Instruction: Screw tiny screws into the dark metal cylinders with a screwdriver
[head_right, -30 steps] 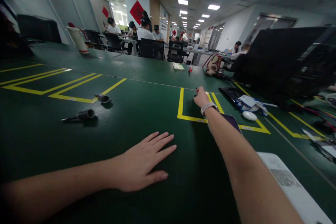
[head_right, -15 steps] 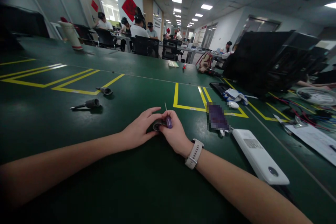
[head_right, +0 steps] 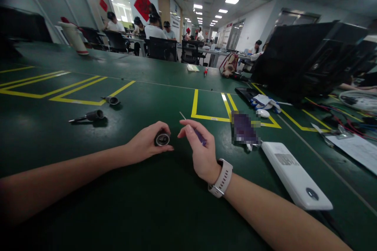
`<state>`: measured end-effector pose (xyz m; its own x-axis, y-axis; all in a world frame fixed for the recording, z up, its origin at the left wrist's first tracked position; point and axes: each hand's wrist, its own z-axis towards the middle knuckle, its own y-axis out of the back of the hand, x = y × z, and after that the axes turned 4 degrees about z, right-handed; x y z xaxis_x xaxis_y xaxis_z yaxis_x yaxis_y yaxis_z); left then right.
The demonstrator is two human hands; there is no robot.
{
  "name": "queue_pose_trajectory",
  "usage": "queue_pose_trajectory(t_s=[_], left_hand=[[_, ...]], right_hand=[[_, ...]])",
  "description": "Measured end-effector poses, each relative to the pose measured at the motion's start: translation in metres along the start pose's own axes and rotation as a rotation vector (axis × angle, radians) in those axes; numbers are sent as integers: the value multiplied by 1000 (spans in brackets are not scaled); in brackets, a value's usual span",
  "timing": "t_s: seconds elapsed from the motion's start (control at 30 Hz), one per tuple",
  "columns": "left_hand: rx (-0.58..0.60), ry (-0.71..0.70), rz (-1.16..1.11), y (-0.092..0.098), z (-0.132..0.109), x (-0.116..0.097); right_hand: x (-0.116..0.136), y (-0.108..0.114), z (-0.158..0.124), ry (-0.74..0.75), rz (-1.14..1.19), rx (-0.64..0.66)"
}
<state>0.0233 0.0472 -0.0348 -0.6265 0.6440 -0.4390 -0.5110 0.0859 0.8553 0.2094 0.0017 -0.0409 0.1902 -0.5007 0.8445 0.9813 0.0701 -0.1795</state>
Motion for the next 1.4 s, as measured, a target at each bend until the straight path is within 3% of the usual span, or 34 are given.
queue_pose_trajectory(t_s=[0.13, 0.23, 0.33, 0.43, 0.57, 0.7, 0.93, 1.03, 1.2, 1.4], left_hand=[[-91, -6, -64, 0, 2, 3], [-103, -75, -96, 0, 3, 6], [-116, -93, -147, -1, 2, 7], [-155, -27, -145, -3, 1, 7], [-210, -13, -89, -5, 1, 6], [-221, -47, -27, -4, 0, 5], [-317, -20, -141, -4, -1, 5], [-308, -15, -183, -5, -1, 5], [-315, 19, -94, -5, 0, 5], [-273, 32, -23, -6, 2, 7]], right_hand=[[10, -4, -8, 82, -52, 121], [15, -8, -15, 31, -107, 180], [18, -11, -20, -12, -257, 199], [21, -14, -20, 20, -390, 205], [24, -16, -18, -15, -424, 222], [22, -17, -18, -166, -319, 211], [8, -17, -18, -453, 251, 79], [8, -19, -15, -538, 373, 64], [8, -21, -16, -525, 379, -4], [9, -19, -17, -521, 270, 10]])
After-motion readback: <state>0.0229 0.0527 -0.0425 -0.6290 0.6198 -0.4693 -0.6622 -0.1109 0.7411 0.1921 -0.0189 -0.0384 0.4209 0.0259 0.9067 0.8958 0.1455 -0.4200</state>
